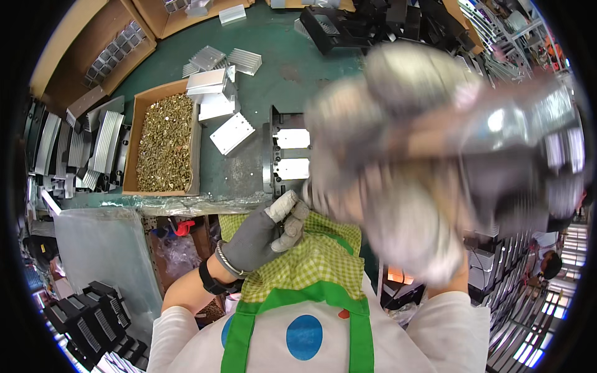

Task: The recorder is assembling metal components for solar equipment, including heat sinks and enclosures, using an industrial pneumatic screwdriver.

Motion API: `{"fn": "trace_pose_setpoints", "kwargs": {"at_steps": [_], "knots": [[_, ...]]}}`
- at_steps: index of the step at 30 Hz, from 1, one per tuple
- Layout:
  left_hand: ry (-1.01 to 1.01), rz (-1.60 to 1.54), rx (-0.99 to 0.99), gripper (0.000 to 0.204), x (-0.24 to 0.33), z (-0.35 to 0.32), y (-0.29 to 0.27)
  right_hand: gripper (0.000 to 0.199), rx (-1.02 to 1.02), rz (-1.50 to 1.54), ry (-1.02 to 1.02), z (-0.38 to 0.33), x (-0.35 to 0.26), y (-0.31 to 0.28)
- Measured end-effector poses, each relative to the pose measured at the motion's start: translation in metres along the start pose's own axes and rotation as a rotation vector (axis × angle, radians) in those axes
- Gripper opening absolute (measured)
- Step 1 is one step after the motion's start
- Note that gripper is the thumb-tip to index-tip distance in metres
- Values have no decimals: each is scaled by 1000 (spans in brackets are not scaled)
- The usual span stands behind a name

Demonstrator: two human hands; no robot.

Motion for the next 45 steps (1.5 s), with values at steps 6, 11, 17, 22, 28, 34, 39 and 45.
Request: {"fn": "trace_pose_setpoints", "kwargs": {"at_steps": [6, 11, 17, 22, 28, 34, 39, 45], "knots": [[6, -8, -75, 42, -8, -7, 6, 45, 32, 63, 51, -19, 31, 23], [23, 38, -56, 49, -10, -10, 5, 47, 32, 87, 66, -17, 40, 32], [64, 136, -48, 56, -10, -12, 1, 48, -6, 136, 55, -12, 21, 40], [47, -54, 8, 49, -19, -19, 1, 50, 181, 146, 108, -22, 32, 29], [-2, 132, -49, 43, -14, -37, -13, 48, 87, -702, 416, -50, 130, 4], [-89, 162, -44, 39, -13, -45, -31, 49, 63, -221, 412, -49, 130, -5], [64, 172, 36, 33, -9, -39, -24, 46, 88, -90, 234, -12, 117, 9], [116, 92, 83, 35, 2, -48, -15, 54, -618, 240, 99, 63, 65, 17]]}}
Point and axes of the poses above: each hand's wrist, its own z-axis towards the middle knuckle, its own y-axis out of the palm, x = y × z, the point moved 3 cm from there along z, towards the middle knuckle, and after that the axes turned 13 degrees about -x, right-handed, at the moved point
